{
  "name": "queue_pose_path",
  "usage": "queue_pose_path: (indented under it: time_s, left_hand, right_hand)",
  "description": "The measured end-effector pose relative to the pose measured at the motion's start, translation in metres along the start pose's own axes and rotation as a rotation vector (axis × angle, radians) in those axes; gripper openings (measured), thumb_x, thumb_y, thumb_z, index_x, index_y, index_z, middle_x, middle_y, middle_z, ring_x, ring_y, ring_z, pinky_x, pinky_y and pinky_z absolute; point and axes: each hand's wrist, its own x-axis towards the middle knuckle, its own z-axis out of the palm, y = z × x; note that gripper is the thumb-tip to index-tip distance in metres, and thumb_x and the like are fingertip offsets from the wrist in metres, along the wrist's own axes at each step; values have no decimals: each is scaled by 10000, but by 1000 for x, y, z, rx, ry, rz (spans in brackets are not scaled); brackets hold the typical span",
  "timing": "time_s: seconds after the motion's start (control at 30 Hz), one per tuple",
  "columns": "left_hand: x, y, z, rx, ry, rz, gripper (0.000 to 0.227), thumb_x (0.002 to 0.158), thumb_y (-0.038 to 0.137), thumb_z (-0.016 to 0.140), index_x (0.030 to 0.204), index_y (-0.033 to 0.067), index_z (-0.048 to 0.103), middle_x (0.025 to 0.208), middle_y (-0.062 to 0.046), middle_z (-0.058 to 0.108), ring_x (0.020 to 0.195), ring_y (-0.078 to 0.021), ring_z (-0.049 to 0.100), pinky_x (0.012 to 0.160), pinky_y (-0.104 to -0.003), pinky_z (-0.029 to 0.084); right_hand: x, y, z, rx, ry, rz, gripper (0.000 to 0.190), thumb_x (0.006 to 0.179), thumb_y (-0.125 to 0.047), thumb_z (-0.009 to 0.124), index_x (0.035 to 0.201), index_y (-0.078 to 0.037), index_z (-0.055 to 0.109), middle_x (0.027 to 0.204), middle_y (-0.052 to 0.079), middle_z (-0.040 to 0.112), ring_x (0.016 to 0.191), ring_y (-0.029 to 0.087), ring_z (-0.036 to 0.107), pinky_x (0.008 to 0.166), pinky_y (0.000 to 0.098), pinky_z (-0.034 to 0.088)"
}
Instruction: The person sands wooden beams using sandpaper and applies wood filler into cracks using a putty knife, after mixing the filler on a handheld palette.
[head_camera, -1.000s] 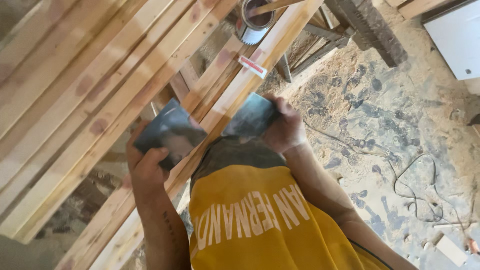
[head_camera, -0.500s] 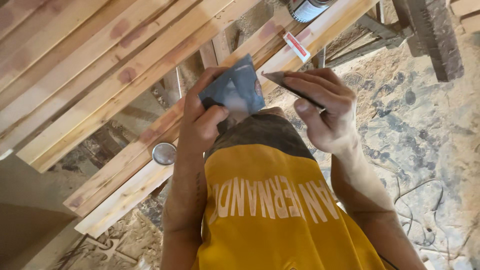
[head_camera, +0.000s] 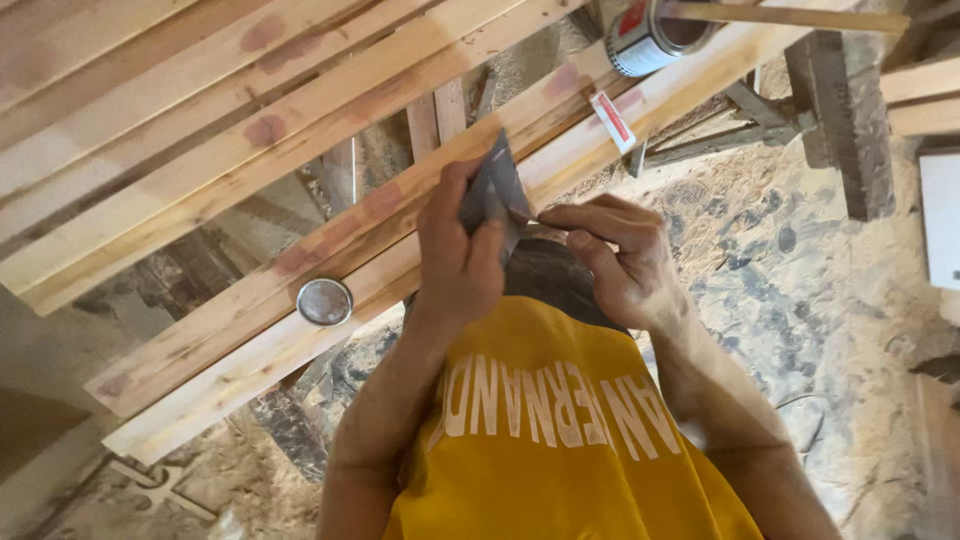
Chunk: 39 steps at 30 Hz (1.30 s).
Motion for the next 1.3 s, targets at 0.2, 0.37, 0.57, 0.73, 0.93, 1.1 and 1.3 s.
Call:
queue_pose_path:
  time_s: [0.2, 0.37, 0.57, 0.73, 0.93, 1.1, 1.3]
  left_hand:
    - [13, -36, 11, 23, 99, -46, 373, 924, 59, 497, 1292, 16, 541, 1058, -185, 672, 953, -327, 683, 879, -390, 548]
    - [35, -80, 15, -143, 157, -318, 352, 906, 87, 561, 1250, 12, 579, 985, -113, 662, 861, -194, 629, 783, -326, 528]
    - [78, -157, 7, -504, 408, -388, 498, 805, 43, 551, 1302, 12, 567, 1156, -88, 635, 1033, -178, 623, 917, -304, 549]
    - [129, -215, 12, -497, 643, -378, 524, 832, 39, 515, 1345, -36, 585, 1182, -126, 625, 1059, -200, 593, 984, -320, 519]
    - [207, -304, 21, -639, 801, -291, 456, 847, 34, 531, 1299, -27, 539, 1199, -108, 611, 1124, -214, 583, 1024, -321, 512]
    - [288, -364, 1, -439, 695, -222, 444, 891, 37, 522, 1322, -63, 551, 1183, -110, 555, 1061, -199, 477, 974, -318, 415]
    - [315, -387, -15, -446, 833, -135, 471, 821, 83, 540, 1284, 1, 518, 1115, -43, 598, 1008, -147, 546, 936, -268, 478]
  right_hand:
    - [8, 35, 16, 147, -105, 365, 333, 911, -51, 543, 1157, 21, 754, 943, 172, 752, 766, 236, 685, 728, 330, 542]
    - [28, 99, 8, 671, -118, 330, 383, 1005, -141, 490, 1208, 110, 696, 1142, 218, 754, 1062, 295, 705, 1000, 352, 542]
    - [108, 175, -24, 1239, -13, 314, 546, 1078, -361, 499, 1245, 137, 648, 1193, 263, 713, 1096, 390, 708, 991, 489, 587]
    - [223, 209, -52, 1207, -149, 522, 488, 1037, -302, 503, 1320, 77, 624, 1232, 217, 698, 1104, 345, 703, 928, 471, 597]
    - [383, 260, -41, 166, -84, 256, 356, 1119, -214, 509, 1316, 26, 683, 1155, 159, 755, 1035, 221, 701, 913, 367, 564]
    - [449, 288, -7, -460, -181, -79, 251, 1034, -123, 649, 1233, 11, 719, 1086, 175, 742, 1015, 360, 619, 915, 481, 516]
    - [468, 304, 34, -668, -151, -335, 333, 972, -45, 622, 1289, 42, 675, 1326, 193, 703, 1209, 390, 561, 884, 561, 447]
